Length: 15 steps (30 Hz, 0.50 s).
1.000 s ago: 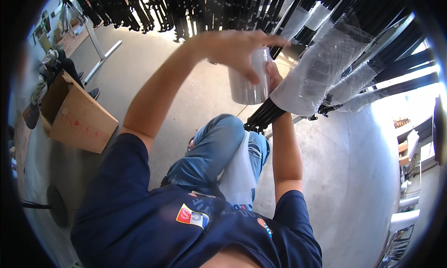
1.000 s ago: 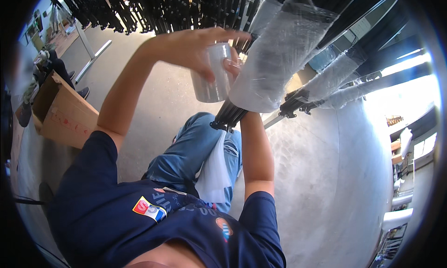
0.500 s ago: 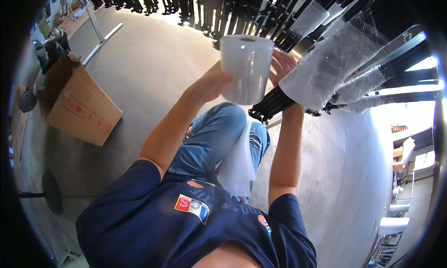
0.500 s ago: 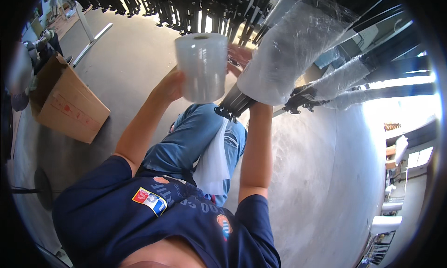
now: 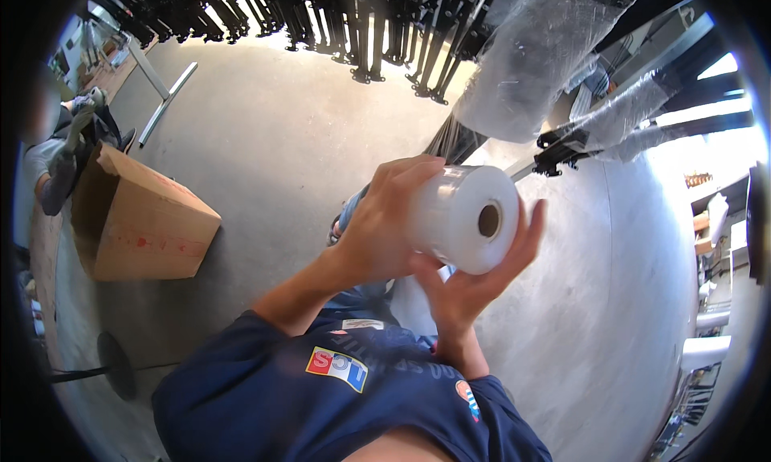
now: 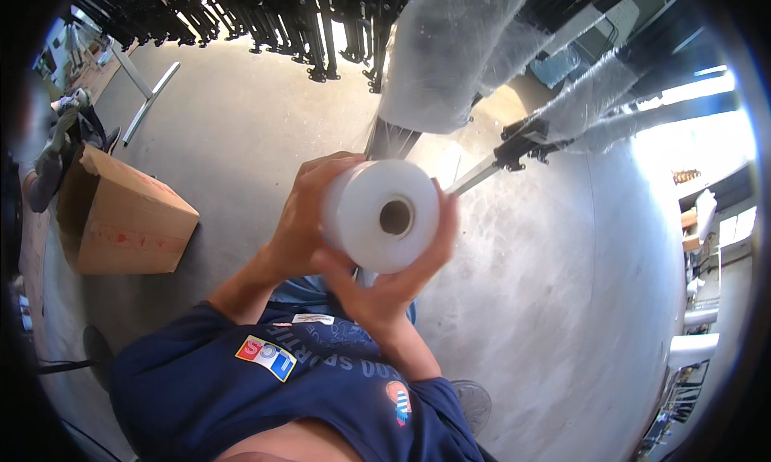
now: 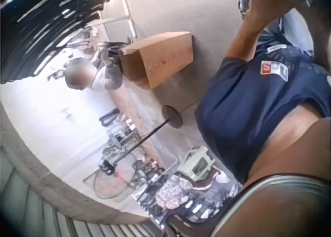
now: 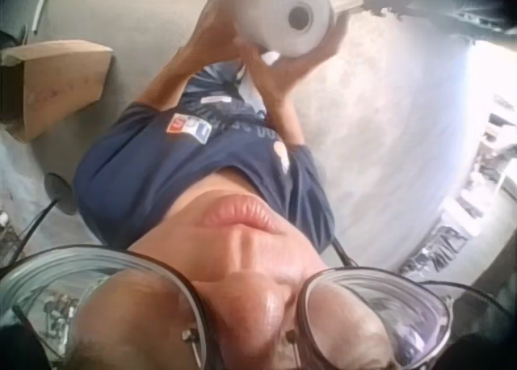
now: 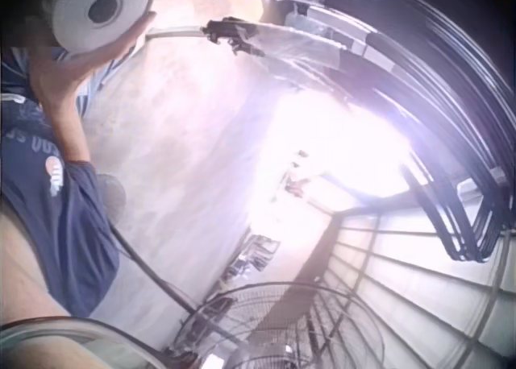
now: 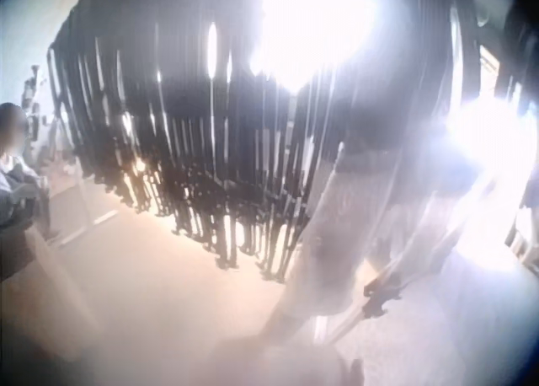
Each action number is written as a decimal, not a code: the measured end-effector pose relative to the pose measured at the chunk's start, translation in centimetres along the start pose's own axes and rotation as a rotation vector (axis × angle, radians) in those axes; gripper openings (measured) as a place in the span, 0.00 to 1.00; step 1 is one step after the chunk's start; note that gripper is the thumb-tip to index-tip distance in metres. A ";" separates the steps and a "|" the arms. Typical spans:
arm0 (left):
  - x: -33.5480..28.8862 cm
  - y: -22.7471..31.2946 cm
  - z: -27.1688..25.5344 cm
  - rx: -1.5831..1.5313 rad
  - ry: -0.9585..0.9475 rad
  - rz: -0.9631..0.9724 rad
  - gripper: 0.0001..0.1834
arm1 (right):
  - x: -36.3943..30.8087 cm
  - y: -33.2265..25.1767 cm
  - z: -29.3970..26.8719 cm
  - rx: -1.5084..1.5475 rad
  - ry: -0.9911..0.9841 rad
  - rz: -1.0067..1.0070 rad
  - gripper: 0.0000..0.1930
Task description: The person wraps individual black metal rods hanging from a rack using plastic film from a roll.
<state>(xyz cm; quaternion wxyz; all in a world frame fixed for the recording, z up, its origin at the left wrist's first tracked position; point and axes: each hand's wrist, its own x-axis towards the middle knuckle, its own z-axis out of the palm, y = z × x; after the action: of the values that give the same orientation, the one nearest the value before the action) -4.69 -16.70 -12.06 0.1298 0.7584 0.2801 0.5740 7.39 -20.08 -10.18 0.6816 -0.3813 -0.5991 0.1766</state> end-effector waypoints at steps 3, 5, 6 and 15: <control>0.5 1.0 0.1 -0.012 -0.089 -0.021 0.44 | 0.3 -0.8 0.2 -0.024 0.127 0.067 0.57; 1.5 1.7 -0.5 -0.028 -0.165 0.011 0.41 | 0.6 -0.6 -0.3 0.094 0.198 0.111 0.54; 1.9 1.9 -0.6 -0.036 -0.202 0.026 0.40 | 0.7 -0.2 -0.9 0.144 0.224 0.121 0.51; 1.5 1.8 2.2 -0.074 -0.180 -0.005 0.32 | 1.3 0.4 -3.0 0.252 0.322 0.279 0.46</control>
<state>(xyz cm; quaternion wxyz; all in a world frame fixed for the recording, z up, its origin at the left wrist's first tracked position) -1.81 -17.06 -10.60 0.1839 0.8009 0.2480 0.5131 10.65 -19.84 -9.50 0.7794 -0.3954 -0.3977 0.2792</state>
